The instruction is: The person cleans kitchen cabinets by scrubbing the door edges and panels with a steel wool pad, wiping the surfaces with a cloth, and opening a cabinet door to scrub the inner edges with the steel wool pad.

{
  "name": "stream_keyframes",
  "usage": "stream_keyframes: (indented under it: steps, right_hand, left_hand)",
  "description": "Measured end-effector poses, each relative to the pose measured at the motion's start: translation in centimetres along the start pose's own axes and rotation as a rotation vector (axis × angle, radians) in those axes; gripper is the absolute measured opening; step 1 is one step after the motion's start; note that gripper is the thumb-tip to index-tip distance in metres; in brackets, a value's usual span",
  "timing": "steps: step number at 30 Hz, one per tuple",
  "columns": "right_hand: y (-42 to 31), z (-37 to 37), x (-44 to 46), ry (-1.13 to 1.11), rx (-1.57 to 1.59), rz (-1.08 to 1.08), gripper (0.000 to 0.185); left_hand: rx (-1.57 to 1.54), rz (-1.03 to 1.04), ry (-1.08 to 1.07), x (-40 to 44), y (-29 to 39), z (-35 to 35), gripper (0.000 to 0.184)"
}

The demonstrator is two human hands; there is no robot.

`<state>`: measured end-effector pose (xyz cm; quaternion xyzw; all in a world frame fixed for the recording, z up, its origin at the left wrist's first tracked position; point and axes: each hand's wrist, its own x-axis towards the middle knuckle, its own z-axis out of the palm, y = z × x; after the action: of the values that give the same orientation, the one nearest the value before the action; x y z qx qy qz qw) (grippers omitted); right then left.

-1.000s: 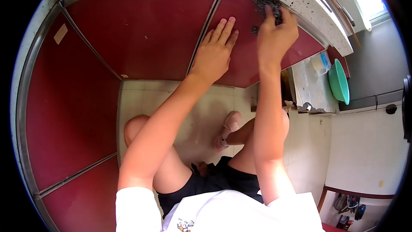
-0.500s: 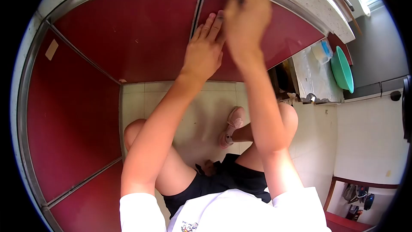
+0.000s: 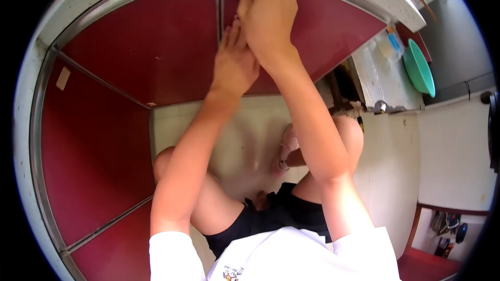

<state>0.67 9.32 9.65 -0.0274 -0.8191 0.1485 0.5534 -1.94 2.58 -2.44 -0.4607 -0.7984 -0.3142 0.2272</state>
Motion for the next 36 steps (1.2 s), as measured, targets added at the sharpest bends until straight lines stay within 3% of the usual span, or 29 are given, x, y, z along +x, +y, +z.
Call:
stream_keyframes:
  steps: [6, 8, 10, 11, 14, 16, 18, 20, 22, 25, 27, 28, 30, 33, 36]
  right_hand:
    - [4.8, -2.3, -0.6, 0.117, -0.128, 0.074, 0.023]
    - [3.6, -0.1, -1.0, 0.116, -0.206, -0.002, 0.021]
    - [0.1, 1.5, -0.7, 0.042, -0.113, 0.064, 0.023]
    - [0.3, 1.6, -0.8, 0.053, -0.132, 0.073, 0.023]
    - [1.3, 1.3, -1.2, 0.099, -0.085, 0.027, 0.019]
    - [4.0, -1.4, -1.2, 0.097, -0.194, 0.067, 0.020]
    - [7.4, -4.4, -1.5, 0.257, -0.305, 0.061, 0.017]
    - [8.6, -6.2, -1.6, 0.183, -0.136, 0.317, 0.019]
    - [7.2, -3.9, -1.7, 0.315, -0.294, 0.069, 0.020]
    - [1.8, 0.3, -1.5, 0.060, -0.095, 0.186, 0.029]
    - [0.0, 1.2, -1.0, 0.037, -0.031, 0.136, 0.025]
    - [0.1, 1.3, -0.9, 0.061, 0.001, 0.107, 0.023]
    - [2.2, -0.5, -1.2, 0.060, -0.106, 0.098, 0.022]
    - [6.8, -5.0, -0.9, 0.088, -0.183, 0.171, 0.015]
    - [6.8, -5.5, -0.8, 0.066, -0.247, 0.138, 0.020]
  left_hand:
    - [0.181, 0.053, -0.024, 0.2, 0.7, -1.3, 0.060]
    - [0.125, 0.106, 0.048, -0.1, -0.6, -0.5, 0.054]
    - [0.063, 0.161, 0.107, 0.2, -0.2, -0.3, 0.048]
    - [-0.041, 0.081, 0.020, 0.4, 0.5, -1.1, 0.046]
    - [-0.033, 0.099, 0.001, 0.1, -0.1, -0.8, 0.040]
    - [0.113, 0.065, -0.008, 0.3, 0.9, -1.2, 0.061]
    - [0.177, 0.059, -0.028, 0.4, 1.3, -1.5, 0.064]
    - [0.182, 0.061, -0.058, 0.3, 1.1, -1.4, 0.066]
    - [0.204, 0.072, -0.076, 0.3, 0.7, -1.3, 0.066]
    - [0.162, 0.085, -0.058, 0.5, 0.7, -1.2, 0.064]
    - [-0.384, -0.141, -0.155, 0.4, 1.0, -1.5, 0.064]
    - [-0.384, -0.139, -0.161, 0.2, 0.7, -1.2, 0.064]
    - [0.132, 0.101, -0.038, 0.0, -0.4, -0.2, 0.065]
    - [0.209, 0.086, -0.070, 0.3, 0.7, -1.7, 0.064]
    - [0.160, 0.081, -0.047, 0.2, 0.7, -1.3, 0.065]
